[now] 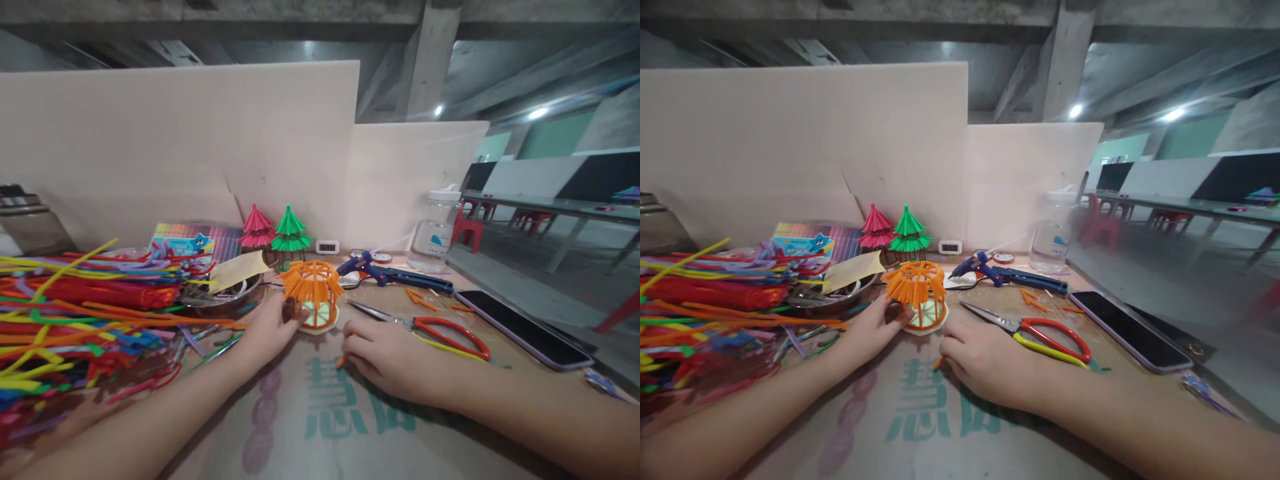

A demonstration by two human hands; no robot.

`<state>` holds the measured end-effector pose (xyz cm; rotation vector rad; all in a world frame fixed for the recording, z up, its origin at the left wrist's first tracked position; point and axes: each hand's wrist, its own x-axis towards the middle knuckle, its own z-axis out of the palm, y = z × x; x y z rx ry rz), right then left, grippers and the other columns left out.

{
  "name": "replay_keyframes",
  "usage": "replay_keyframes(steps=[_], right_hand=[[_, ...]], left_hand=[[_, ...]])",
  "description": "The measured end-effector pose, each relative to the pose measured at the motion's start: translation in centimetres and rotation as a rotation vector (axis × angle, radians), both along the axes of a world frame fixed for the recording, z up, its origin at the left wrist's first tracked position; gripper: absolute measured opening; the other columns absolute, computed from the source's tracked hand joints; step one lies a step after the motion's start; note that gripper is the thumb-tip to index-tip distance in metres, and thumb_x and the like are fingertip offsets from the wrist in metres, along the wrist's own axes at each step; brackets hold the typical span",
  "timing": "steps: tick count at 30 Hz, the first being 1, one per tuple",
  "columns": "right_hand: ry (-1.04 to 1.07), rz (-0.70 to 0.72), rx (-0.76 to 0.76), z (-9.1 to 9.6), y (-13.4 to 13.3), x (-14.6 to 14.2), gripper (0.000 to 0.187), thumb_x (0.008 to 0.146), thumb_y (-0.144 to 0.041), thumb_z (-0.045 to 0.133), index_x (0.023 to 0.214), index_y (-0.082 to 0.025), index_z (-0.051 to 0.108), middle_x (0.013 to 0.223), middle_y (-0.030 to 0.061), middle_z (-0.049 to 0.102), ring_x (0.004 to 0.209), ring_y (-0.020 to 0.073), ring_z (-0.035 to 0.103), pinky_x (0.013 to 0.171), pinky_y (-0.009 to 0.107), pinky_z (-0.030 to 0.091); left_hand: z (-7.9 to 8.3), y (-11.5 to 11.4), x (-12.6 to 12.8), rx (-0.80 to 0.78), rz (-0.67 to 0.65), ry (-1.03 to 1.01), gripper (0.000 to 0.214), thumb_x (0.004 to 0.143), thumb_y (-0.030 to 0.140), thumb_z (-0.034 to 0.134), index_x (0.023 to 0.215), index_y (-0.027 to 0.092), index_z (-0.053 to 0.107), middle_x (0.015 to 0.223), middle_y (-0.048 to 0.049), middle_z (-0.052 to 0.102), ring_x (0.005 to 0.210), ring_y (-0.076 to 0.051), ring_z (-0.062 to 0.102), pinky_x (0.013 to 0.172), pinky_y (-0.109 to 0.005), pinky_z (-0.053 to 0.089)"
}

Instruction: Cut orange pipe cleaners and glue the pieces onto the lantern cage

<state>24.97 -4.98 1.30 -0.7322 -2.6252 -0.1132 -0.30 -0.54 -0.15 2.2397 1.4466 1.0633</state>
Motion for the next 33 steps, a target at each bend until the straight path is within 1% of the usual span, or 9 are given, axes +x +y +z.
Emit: replay_keyframes(steps=[4, 7, 10, 13, 16, 19, 24, 28, 33], right_hand=[[0.287, -0.011, -0.186, 1.1, -0.7, -1.0, 0.012, 0.090, -0.015, 0.050, 0.097, -0.020, 0.058, 0.076, -0.0002, 0.062, 0.065, 0.0125, 0.055, 0.060, 0.024, 0.042], [0.607, -0.052, -0.420, 1.2, -0.8, -2.1, 0.009, 0.095, -0.023, 0.046, 0.100, -0.022, 0.054, 0.079, -0.0004, 0.064, 0.070, 0.0126, 0.059, 0.065, 0.025, 0.047], [0.887, -0.061, -0.696, 0.3, -0.5, -2.9, 0.013, 0.098, -0.032, 0.044, 0.098, -0.022, 0.051, 0.084, 0.0012, 0.066, 0.075, 0.0130, 0.063, 0.071, 0.027, 0.051], [1.013, -0.078, -0.913, -0.7, 0.2, -3.1, 0.021, 0.096, -0.041, 0.047, 0.090, -0.021, 0.049, 0.079, 0.0011, 0.068, 0.067, 0.0123, 0.062, 0.064, 0.026, 0.051], [1.066, -0.089, -1.007, -1.0, 0.7, -2.9, 0.028, 0.093, -0.048, 0.050, 0.086, -0.021, 0.046, 0.071, -0.0003, 0.067, 0.062, 0.0118, 0.060, 0.058, 0.025, 0.048], [1.069, -0.077, -0.988, -0.6, 0.5, -2.7, 0.031, 0.094, -0.051, 0.048, 0.086, -0.021, 0.046, 0.070, -0.0008, 0.066, 0.059, 0.0112, 0.059, 0.056, 0.023, 0.046], [0.965, -0.125, -0.783, 0.6, -0.3, -2.5, 0.026, 0.098, -0.043, 0.044, 0.084, -0.022, 0.046, 0.064, -0.0029, 0.061, 0.056, 0.0109, 0.054, 0.055, 0.023, 0.043], [0.845, -0.222, -0.602, 0.9, 0.1, -2.3, 0.019, 0.095, -0.035, 0.048, 0.081, -0.022, 0.049, 0.060, -0.0048, 0.054, 0.054, 0.0111, 0.052, 0.052, 0.023, 0.039], [0.746, -0.246, -0.450, 0.6, 1.0, -2.1, 0.017, 0.092, -0.033, 0.051, 0.080, -0.021, 0.054, 0.063, -0.0041, 0.055, 0.055, 0.0110, 0.051, 0.051, 0.023, 0.037]], left_hand=[[-0.1, 0.0, 0.0, -0.007, 0.015, -0.007, 0.038, 0.082, 0.047, 0.059, 0.104, 0.015, 0.063, 0.099, -0.0123, 0.072, 0.096, -0.030, 0.067, 0.082, -0.042, 0.054], [-0.1, 0.0, 0.0, -0.020, 0.008, -0.014, 0.037, 0.083, 0.046, 0.059, 0.102, 0.015, 0.063, 0.097, -0.0120, 0.072, 0.092, -0.029, 0.068, 0.080, -0.040, 0.054], [-0.1, 0.1, 0.0, -0.010, -0.019, -0.031, 0.037, 0.083, 0.045, 0.059, 0.103, 0.015, 0.063, 0.100, -0.0123, 0.072, 0.093, -0.028, 0.068, 0.081, -0.040, 0.054], [0.0, 0.1, 0.1, -0.007, -0.004, -0.014, 0.038, 0.083, 0.046, 0.059, 0.105, 0.015, 0.062, 0.103, -0.0126, 0.072, 0.096, -0.029, 0.067, 0.083, -0.041, 0.054], [0.2, -0.1, 0.2, -0.002, 0.023, 0.044, 0.041, 0.085, 0.048, 0.057, 0.110, 0.015, 0.060, 0.107, -0.0139, 0.070, 0.100, -0.030, 0.066, 0.085, -0.042, 0.053], [0.5, -0.5, 0.3, 0.032, 0.042, 0.128, 0.042, 0.086, 0.050, 0.054, 0.108, 0.015, 0.059, 0.106, -0.0141, 0.069, 0.100, -0.031, 0.066, 0.082, -0.042, 0.052], [0.8, -0.9, 0.4, 0.145, 0.072, 0.224, 0.035, 0.086, 0.052, 0.053, 0.090, 0.018, 0.061, 0.085, -0.0089, 0.069, 0.084, -0.029, 0.067, 0.072, -0.036, 0.051], [0.9, -1.0, 0.5, 0.189, 0.028, 0.226, 0.035, 0.088, 0.050, 0.053, 0.099, 0.018, 0.062, 0.085, -0.0082, 0.069, 0.086, -0.028, 0.067, 0.073, -0.035, 0.051], [0.9, -1.1, 0.6, 0.208, 0.014, 0.223, 0.039, 0.088, 0.051, 0.053, 0.109, 0.019, 0.062, 0.094, -0.0088, 0.070, 0.092, -0.028, 0.066, 0.081, -0.036, 0.052]])
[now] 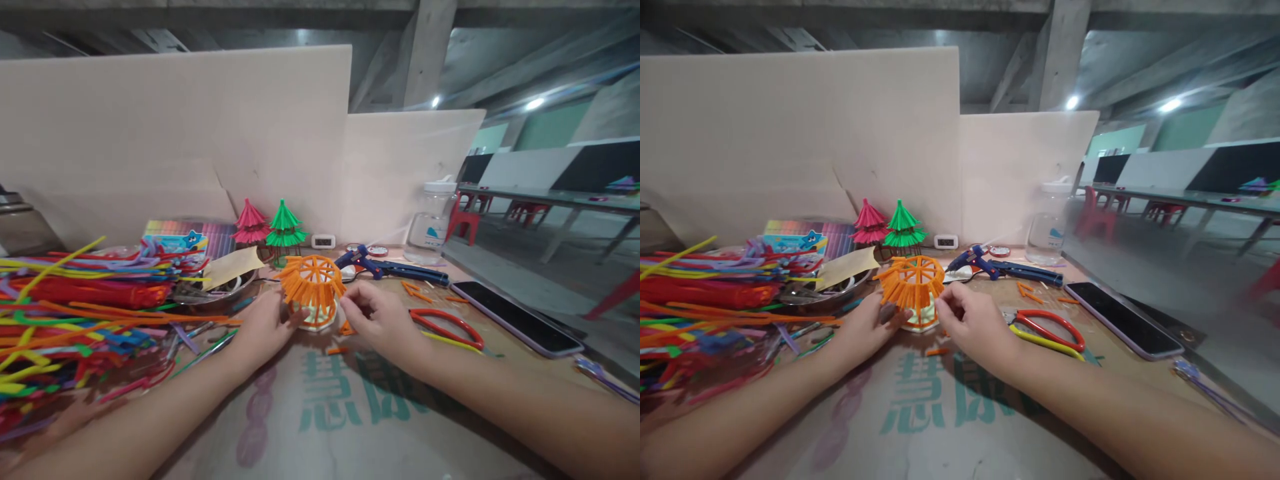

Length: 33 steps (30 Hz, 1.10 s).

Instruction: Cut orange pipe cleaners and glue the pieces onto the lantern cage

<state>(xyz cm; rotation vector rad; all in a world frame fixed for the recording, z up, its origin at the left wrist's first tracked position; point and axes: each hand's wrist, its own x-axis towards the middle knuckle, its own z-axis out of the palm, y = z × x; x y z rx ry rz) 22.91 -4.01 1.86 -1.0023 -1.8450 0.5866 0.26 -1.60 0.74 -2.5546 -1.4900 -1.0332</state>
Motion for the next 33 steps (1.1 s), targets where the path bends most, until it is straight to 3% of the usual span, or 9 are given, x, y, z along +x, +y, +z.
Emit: replay_keyframes(steps=[10, 16, 20, 25, 33], right_hand=[[-0.031, -0.001, -0.032, 0.2, 0.1, -0.4, 0.015, 0.090, -0.028, 0.051, 0.077, -0.021, 0.053, 0.060, -0.0036, 0.058, 0.051, 0.0114, 0.053, 0.048, 0.023, 0.035], [-0.063, -0.016, 0.005, -0.1, 0.1, 0.1, 0.023, 0.094, -0.040, 0.050, 0.081, -0.022, 0.056, 0.065, -0.0014, 0.060, 0.055, 0.0135, 0.054, 0.052, 0.026, 0.038], [-0.160, -0.078, 0.238, 0.3, 0.5, 1.4, 0.025, 0.091, -0.044, 0.058, 0.101, -0.021, 0.058, 0.068, -0.0014, 0.057, 0.060, 0.0151, 0.053, 0.057, 0.028, 0.041], [-0.408, -0.059, 0.649, 1.5, 1.0, 2.1, 0.040, 0.090, -0.039, 0.061, 0.125, -0.020, 0.056, 0.104, 0.0101, 0.062, 0.095, 0.0234, 0.058, 0.083, 0.037, 0.048], [-0.446, -0.092, 0.815, 1.7, 0.9, 1.9, 0.033, 0.090, -0.040, 0.060, 0.118, -0.022, 0.060, 0.108, 0.0104, 0.061, 0.101, 0.0250, 0.055, 0.091, 0.043, 0.044]], left_hand=[[-0.4, 0.3, -0.2, -0.081, 0.003, 0.032, 0.043, 0.090, 0.053, 0.048, 0.107, 0.016, 0.060, 0.107, -0.0143, 0.068, 0.103, -0.031, 0.063, 0.090, -0.043, 0.050], [-0.3, 0.3, -0.3, -0.102, 0.031, 0.014, 0.044, 0.088, 0.054, 0.050, 0.107, 0.016, 0.060, 0.102, -0.0144, 0.070, 0.099, -0.033, 0.065, 0.084, -0.044, 0.052], [-0.2, 0.3, -0.4, -0.140, 0.008, -0.020, 0.041, 0.088, 0.047, 0.051, 0.111, 0.015, 0.061, 0.106, -0.0154, 0.069, 0.104, -0.033, 0.064, 0.089, -0.045, 0.051], [-0.1, 0.3, -0.3, -0.143, -0.006, -0.027, 0.038, 0.086, 0.042, 0.052, 0.111, 0.015, 0.061, 0.110, -0.0163, 0.069, 0.106, -0.034, 0.064, 0.090, -0.045, 0.051], [0.1, 0.2, -0.1, -0.107, -0.061, -0.007, 0.037, 0.086, 0.040, 0.051, 0.112, 0.015, 0.062, 0.112, -0.0152, 0.069, 0.104, -0.033, 0.065, 0.086, -0.043, 0.051]])
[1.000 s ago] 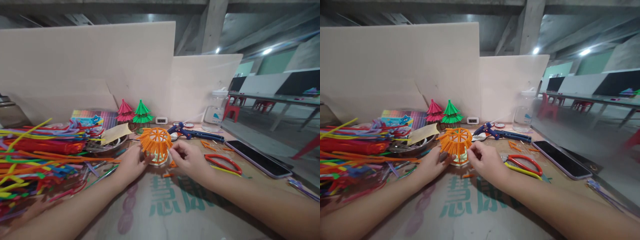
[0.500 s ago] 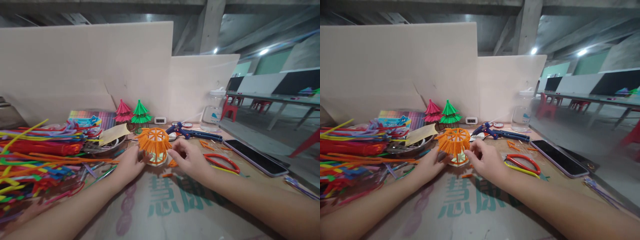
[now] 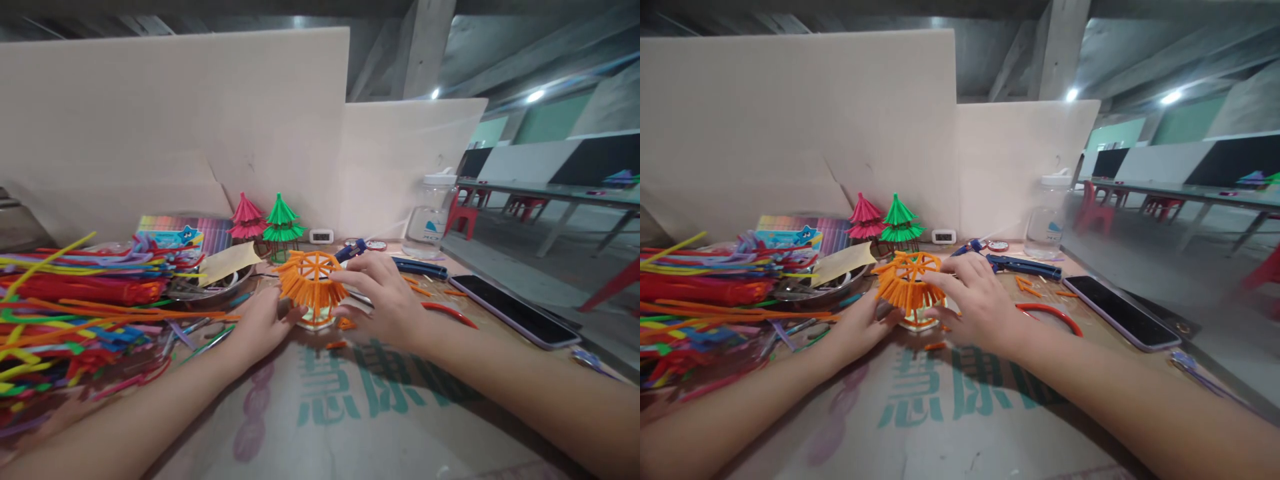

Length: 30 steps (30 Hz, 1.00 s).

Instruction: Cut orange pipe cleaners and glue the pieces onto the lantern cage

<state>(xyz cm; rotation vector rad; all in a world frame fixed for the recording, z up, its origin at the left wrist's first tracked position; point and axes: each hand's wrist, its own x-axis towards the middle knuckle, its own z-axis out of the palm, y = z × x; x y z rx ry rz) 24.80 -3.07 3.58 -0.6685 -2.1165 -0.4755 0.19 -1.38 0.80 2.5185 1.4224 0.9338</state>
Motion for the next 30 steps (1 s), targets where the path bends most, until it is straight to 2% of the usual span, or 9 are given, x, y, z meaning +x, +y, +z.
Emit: replay_keyframes(steps=[10, 15, 21, 23, 27, 30], right_hand=[[-0.004, 0.034, 0.004, 0.23, -0.13, -0.22, 0.029, 0.089, -0.039, 0.062, 0.114, -0.023, 0.061, 0.114, 0.0103, 0.061, 0.110, 0.0254, 0.055, 0.103, 0.050, 0.038], [-0.013, 0.008, 0.005, 0.16, -0.17, -0.30, 0.022, 0.090, -0.034, 0.062, 0.108, -0.021, 0.062, 0.113, 0.0107, 0.062, 0.109, 0.0249, 0.055, 0.105, 0.049, 0.037], [0.009, -0.011, -0.034, 0.27, -0.25, -0.56, 0.019, 0.090, -0.032, 0.062, 0.106, -0.022, 0.062, 0.111, 0.0104, 0.063, 0.108, 0.0261, 0.055, 0.100, 0.048, 0.041], [0.020, -0.009, -0.049, 0.17, -0.15, -0.56, 0.023, 0.089, -0.034, 0.063, 0.109, -0.022, 0.061, 0.111, 0.0106, 0.063, 0.108, 0.0264, 0.055, 0.099, 0.048, 0.042], [0.061, 0.052, -0.020, -0.07, -0.06, -0.49, 0.043, 0.087, -0.045, 0.063, 0.122, -0.022, 0.055, 0.113, 0.0116, 0.062, 0.108, 0.0269, 0.056, 0.100, 0.047, 0.042], [0.103, 0.093, -0.021, 0.12, -0.11, -0.25, 0.043, 0.088, -0.045, 0.062, 0.124, -0.023, 0.053, 0.114, 0.0113, 0.062, 0.110, 0.0266, 0.056, 0.099, 0.046, 0.043]], left_hand=[[0.01, -0.16, 0.11, 0.016, 0.002, 0.016, 0.033, 0.085, 0.038, 0.053, 0.107, 0.017, 0.062, 0.108, -0.0127, 0.070, 0.103, -0.031, 0.064, 0.086, -0.039, 0.050], [0.04, -0.06, 0.12, 0.010, -0.010, 0.035, 0.037, 0.086, 0.040, 0.052, 0.112, 0.016, 0.062, 0.113, -0.0142, 0.068, 0.105, -0.032, 0.064, 0.087, -0.041, 0.050], [0.03, -0.23, 0.12, 0.013, -0.009, -0.002, 0.041, 0.085, 0.042, 0.054, 0.116, 0.017, 0.061, 0.116, -0.0144, 0.068, 0.108, -0.033, 0.063, 0.090, -0.041, 0.049], [0.09, -0.29, 0.16, 0.009, -0.009, -0.005, 0.039, 0.085, 0.042, 0.054, 0.114, 0.017, 0.062, 0.113, -0.0138, 0.069, 0.106, -0.032, 0.064, 0.088, -0.040, 0.050], [0.26, -0.34, 0.25, -0.002, -0.037, -0.004, 0.036, 0.085, 0.040, 0.052, 0.111, 0.018, 0.063, 0.108, -0.0118, 0.070, 0.101, -0.030, 0.065, 0.086, -0.039, 0.051], [0.37, -0.35, 0.29, -0.023, -0.025, -0.024, 0.037, 0.085, 0.043, 0.052, 0.108, 0.017, 0.064, 0.106, -0.0127, 0.071, 0.100, -0.031, 0.065, 0.085, -0.039, 0.051]])
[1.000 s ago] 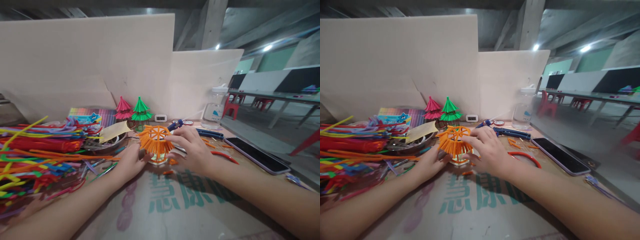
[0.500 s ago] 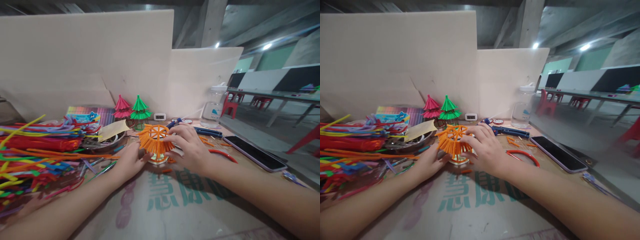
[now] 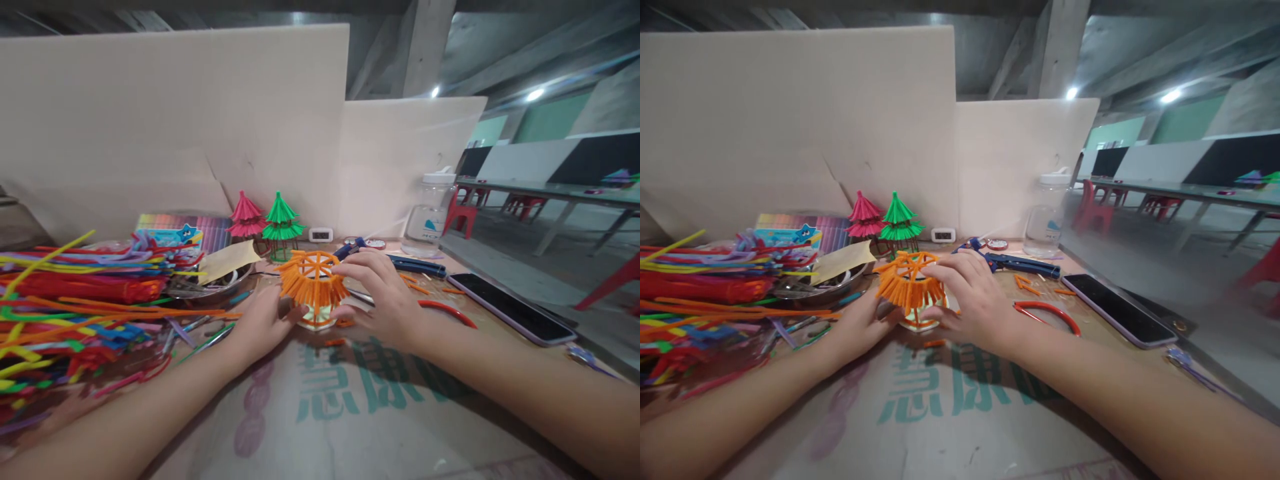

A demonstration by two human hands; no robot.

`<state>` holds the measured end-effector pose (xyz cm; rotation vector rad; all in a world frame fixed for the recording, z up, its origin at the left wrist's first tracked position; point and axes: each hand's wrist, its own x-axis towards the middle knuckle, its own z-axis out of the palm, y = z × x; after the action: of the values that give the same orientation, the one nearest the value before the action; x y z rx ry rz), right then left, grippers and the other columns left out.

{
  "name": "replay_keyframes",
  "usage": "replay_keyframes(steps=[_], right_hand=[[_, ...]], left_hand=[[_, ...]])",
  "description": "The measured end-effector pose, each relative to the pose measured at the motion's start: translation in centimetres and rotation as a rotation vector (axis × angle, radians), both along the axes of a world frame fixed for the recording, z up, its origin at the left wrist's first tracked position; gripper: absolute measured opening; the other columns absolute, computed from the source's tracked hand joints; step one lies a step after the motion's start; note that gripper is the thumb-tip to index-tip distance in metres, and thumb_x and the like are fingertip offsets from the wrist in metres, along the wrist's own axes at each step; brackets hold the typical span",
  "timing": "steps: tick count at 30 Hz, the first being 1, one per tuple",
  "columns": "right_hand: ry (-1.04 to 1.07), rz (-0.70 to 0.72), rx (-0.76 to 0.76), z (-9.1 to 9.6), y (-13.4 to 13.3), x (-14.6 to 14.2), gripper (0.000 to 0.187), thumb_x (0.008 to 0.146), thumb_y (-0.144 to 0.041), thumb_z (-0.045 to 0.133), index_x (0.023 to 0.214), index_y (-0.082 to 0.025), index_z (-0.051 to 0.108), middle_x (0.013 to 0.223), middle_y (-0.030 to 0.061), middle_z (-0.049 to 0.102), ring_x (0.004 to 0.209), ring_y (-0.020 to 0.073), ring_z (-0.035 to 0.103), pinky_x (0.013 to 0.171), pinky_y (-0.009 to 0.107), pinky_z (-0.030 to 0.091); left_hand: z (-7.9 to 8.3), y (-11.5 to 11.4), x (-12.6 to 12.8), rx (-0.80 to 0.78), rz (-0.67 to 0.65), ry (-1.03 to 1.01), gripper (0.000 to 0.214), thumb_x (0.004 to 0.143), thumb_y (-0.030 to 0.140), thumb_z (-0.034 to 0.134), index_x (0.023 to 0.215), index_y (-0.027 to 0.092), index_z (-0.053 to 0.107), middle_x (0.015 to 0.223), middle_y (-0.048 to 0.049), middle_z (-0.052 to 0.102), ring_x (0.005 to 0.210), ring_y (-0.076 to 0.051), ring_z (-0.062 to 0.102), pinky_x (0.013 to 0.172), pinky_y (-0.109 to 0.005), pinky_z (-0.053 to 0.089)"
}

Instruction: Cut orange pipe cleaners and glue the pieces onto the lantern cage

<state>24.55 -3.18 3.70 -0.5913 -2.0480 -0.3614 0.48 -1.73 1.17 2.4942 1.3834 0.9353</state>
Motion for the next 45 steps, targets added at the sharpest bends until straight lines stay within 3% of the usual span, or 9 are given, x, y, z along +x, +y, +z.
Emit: replay_keyframes(steps=[5, 10, 14, 17, 19, 24, 39, 43, 45], right_hand=[[0.290, -0.030, -0.198, 1.1, 0.7, 1.1, 0.006, 0.093, -0.029, 0.056, 0.092, -0.022, 0.057, 0.090, 0.0053, 0.065, 0.089, 0.0215, 0.061, 0.081, 0.037, 0.048], [0.353, -0.153, -0.431, 0.8, 1.7, 1.7, 0.020, 0.092, -0.035, 0.057, 0.076, -0.022, 0.055, 0.076, 0.0023, 0.063, 0.074, 0.0191, 0.058, 0.068, 0.031, 0.045], [0.214, -0.040, -0.364, -0.2, 1.3, 1.1, 0.024, 0.094, -0.042, 0.054, 0.093, -0.020, 0.062, 0.088, 0.0056, 0.066, 0.085, 0.0212, 0.061, 0.080, 0.035, 0.047], [0.080, 0.009, -0.250, -0.4, 0.7, 0.6, 0.044, 0.087, -0.047, 0.063, 0.120, -0.019, 0.059, 0.107, 0.0106, 0.066, 0.102, 0.0252, 0.059, 0.092, 0.041, 0.046], [0.005, -0.001, -0.188, -0.5, 0.4, 0.4, 0.051, 0.086, -0.047, 0.065, 0.127, -0.019, 0.057, 0.113, 0.0127, 0.063, 0.107, 0.0267, 0.057, 0.094, 0.044, 0.046], [-0.038, -0.035, -0.127, -0.7, 0.4, 0.3, 0.041, 0.088, -0.044, 0.063, 0.121, -0.019, 0.062, 0.109, 0.0127, 0.061, 0.103, 0.0263, 0.057, 0.090, 0.045, 0.050], [-0.062, -0.087, 0.011, -0.8, -0.1, -0.1, 0.036, 0.086, -0.044, 0.066, 0.109, -0.017, 0.066, 0.103, 0.0113, 0.064, 0.097, 0.0236, 0.057, 0.087, 0.039, 0.047], [-0.055, -0.069, -0.006, -0.5, -0.2, 0.0, 0.050, 0.085, -0.050, 0.065, 0.121, -0.014, 0.060, 0.109, 0.0138, 0.064, 0.102, 0.0255, 0.056, 0.092, 0.041, 0.045], [-0.001, -0.043, -0.055, 0.2, 0.1, 0.2, 0.045, 0.088, -0.046, 0.062, 0.121, -0.015, 0.059, 0.111, 0.0137, 0.064, 0.105, 0.0252, 0.056, 0.094, 0.041, 0.044]], left_hand=[[0.0, 0.2, -0.1, -0.071, 0.010, -0.037, 0.028, 0.086, 0.041, 0.051, 0.094, 0.017, 0.064, 0.094, -0.0099, 0.071, 0.089, -0.027, 0.067, 0.080, -0.038, 0.053], [-0.4, 0.5, -0.2, -0.152, 0.011, -0.091, 0.028, 0.089, 0.042, 0.049, 0.087, 0.017, 0.061, 0.093, -0.0107, 0.070, 0.090, -0.027, 0.067, 0.082, -0.041, 0.053], [-0.6, 0.6, -0.3, -0.157, -0.001, -0.082, 0.024, 0.089, 0.038, 0.049, 0.089, 0.016, 0.061, 0.095, -0.0111, 0.070, 0.093, -0.026, 0.066, 0.086, -0.041, 0.053], [-0.4, 0.5, -0.3, -0.115, -0.027, -0.059, 0.022, 0.088, 0.033, 0.049, 0.097, 0.017, 0.062, 0.102, -0.0110, 0.071, 0.098, -0.027, 0.066, 0.087, -0.041, 0.053], [-0.2, 0.3, -0.3, -0.071, -0.033, -0.030, 0.026, 0.087, 0.030, 0.049, 0.105, 0.017, 0.062, 0.109, -0.0115, 0.070, 0.103, -0.029, 0.065, 0.089, -0.042, 0.052], [0.0, 0.0, -0.3, 0.010, -0.047, -0.001, 0.035, 0.085, 0.028, 0.047, 0.114, 0.015, 0.062, 0.119, -0.0135, 0.068, 0.110, -0.032, 0.063, 0.093, -0.046, 0.050], [-0.5, 0.4, -0.4, 0.054, -0.038, 0.017, 0.036, 0.079, 0.023, 0.049, 0.112, 0.016, 0.064, 0.109, -0.0114, 0.071, 0.100, -0.030, 0.065, 0.091, -0.045, 0.052], [-0.5, 0.5, -0.4, 0.021, -0.009, -0.002, 0.025, 0.080, 0.027, 0.049, 0.095, 0.016, 0.066, 0.097, -0.0117, 0.072, 0.092, -0.030, 0.067, 0.084, -0.044, 0.054], [-0.5, 0.6, -0.4, -0.008, 0.023, -0.015, 0.024, 0.082, 0.032, 0.049, 0.090, 0.016, 0.065, 0.094, -0.0129, 0.072, 0.091, -0.032, 0.067, 0.081, -0.045, 0.055]])
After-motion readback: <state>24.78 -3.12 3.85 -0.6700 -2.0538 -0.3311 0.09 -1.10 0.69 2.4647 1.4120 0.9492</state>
